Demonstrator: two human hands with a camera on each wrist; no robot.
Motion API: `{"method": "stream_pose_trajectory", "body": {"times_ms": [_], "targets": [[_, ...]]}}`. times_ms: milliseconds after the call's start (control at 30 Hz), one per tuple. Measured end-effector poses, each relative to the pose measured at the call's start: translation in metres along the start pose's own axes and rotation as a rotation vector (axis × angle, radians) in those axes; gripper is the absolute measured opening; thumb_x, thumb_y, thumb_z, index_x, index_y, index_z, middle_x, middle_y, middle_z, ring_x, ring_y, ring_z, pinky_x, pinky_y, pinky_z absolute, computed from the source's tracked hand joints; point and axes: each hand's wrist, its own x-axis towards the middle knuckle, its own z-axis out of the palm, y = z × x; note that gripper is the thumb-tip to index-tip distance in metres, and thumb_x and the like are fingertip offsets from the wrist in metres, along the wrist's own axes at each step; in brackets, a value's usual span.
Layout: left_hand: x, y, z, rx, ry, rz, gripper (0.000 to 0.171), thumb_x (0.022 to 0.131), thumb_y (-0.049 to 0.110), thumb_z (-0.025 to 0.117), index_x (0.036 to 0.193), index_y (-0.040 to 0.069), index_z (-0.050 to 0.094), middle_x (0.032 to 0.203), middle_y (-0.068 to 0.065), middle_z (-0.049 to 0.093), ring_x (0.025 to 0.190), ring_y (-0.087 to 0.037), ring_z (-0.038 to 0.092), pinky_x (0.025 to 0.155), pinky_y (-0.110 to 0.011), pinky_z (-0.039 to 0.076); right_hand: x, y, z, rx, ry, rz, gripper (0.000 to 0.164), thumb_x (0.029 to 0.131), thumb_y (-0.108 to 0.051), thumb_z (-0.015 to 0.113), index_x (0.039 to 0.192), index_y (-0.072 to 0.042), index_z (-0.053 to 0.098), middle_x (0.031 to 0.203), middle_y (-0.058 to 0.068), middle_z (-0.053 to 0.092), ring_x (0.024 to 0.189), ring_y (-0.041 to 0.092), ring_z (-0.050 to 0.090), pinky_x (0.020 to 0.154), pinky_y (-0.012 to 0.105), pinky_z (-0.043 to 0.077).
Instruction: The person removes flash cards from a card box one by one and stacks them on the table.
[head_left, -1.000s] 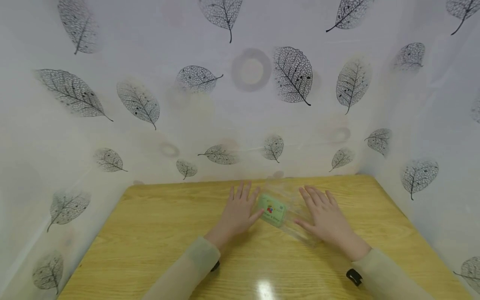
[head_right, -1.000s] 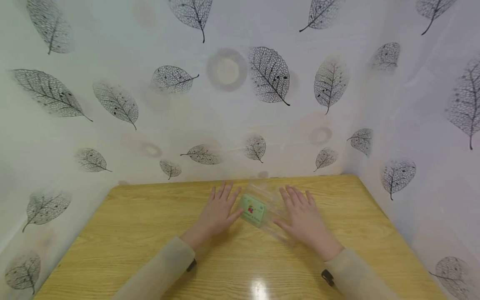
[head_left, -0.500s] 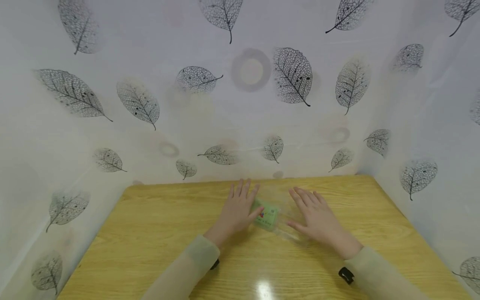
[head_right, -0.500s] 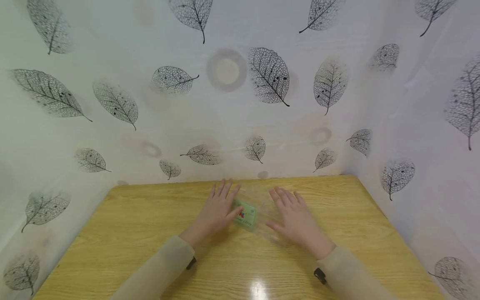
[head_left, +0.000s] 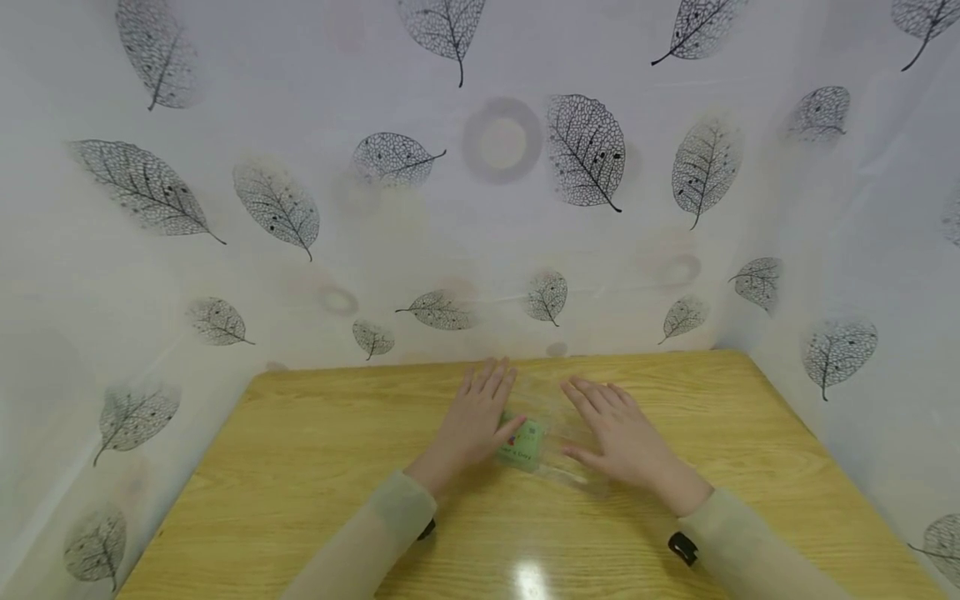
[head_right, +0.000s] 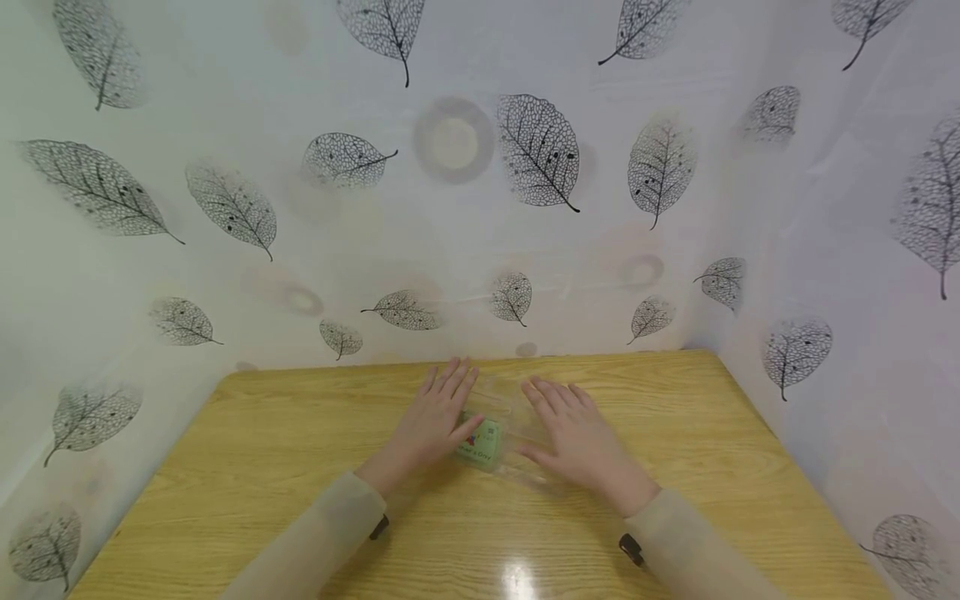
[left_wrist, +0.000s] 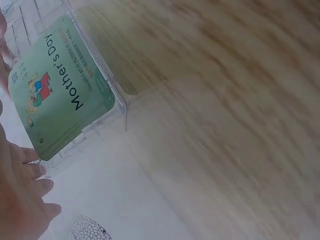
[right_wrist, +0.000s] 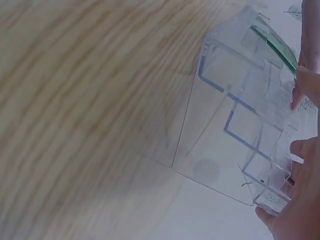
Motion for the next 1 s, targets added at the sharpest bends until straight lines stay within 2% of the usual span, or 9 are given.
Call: {"method": "stream_pose_trajectory", "body": {"times_ms": [200, 400, 500, 733, 1000], "targets": [[-0.002, -0.002, -0.002, 0.016, -0.006, 0.030, 0.078, 0.111, 0.054, 0.044, 0.165, 0.000, 0.029, 0.176, -0.016, 0.021, 0.165, -0.033, 0.021, 0.135, -0.054, 0.016, 0.003, 0.000, 0.003, -0.010, 0.006, -0.020, 0.100, 0.091, -0.059, 0.075, 0.165, -0.006, 0.032, 0.167, 0.018, 0.042, 0.151, 0.038, 0.045, 0.127, 0.062, 0.031], [-0.004, -0.003, -0.002, 0.110, -0.009, 0.034, 0.082, 0.109, 0.057, 0.046, 0.165, -0.001, 0.029, 0.175, -0.018, 0.025, 0.164, -0.033, 0.024, 0.134, -0.051, 0.023, 0.006, 0.000, 0.006, -0.064, -0.027, -0.018, 0.102, 0.092, -0.063, 0.071, 0.166, -0.006, 0.030, 0.170, 0.017, 0.037, 0.155, 0.038, 0.041, 0.131, 0.063, 0.017], [-0.007, -0.005, 0.000, 0.120, -0.011, 0.025, 0.084, 0.109, 0.058, 0.046, 0.165, 0.000, 0.028, 0.175, -0.018, 0.026, 0.164, -0.033, 0.025, 0.134, -0.048, 0.023, 0.008, -0.001, 0.008, -0.099, -0.049, -0.014, 0.103, 0.092, -0.065, 0.070, 0.167, -0.007, 0.029, 0.172, 0.016, 0.033, 0.157, 0.037, 0.038, 0.132, 0.064, 0.012], [-0.015, -0.012, 0.002, 0.130, -0.043, 0.019, 0.085, 0.109, 0.058, 0.045, 0.166, -0.001, 0.024, 0.176, -0.018, 0.019, 0.164, -0.034, 0.023, 0.134, -0.047, 0.020, 0.013, -0.004, 0.017, -0.090, -0.050, -0.018, 0.108, 0.090, -0.068, 0.071, 0.166, -0.004, 0.029, 0.173, 0.020, 0.029, 0.158, 0.040, 0.034, 0.132, 0.065, 0.014], [-0.021, -0.019, 0.001, 0.170, -0.034, 0.017, 0.086, 0.109, 0.059, 0.043, 0.166, -0.002, 0.024, 0.175, -0.019, 0.021, 0.163, -0.035, 0.025, 0.134, -0.048, 0.020, 0.021, -0.008, 0.024, -0.115, -0.027, -0.023, 0.108, 0.090, -0.070, 0.070, 0.166, -0.004, 0.029, 0.174, 0.022, 0.025, 0.160, 0.040, 0.031, 0.132, 0.062, 0.016]]}}
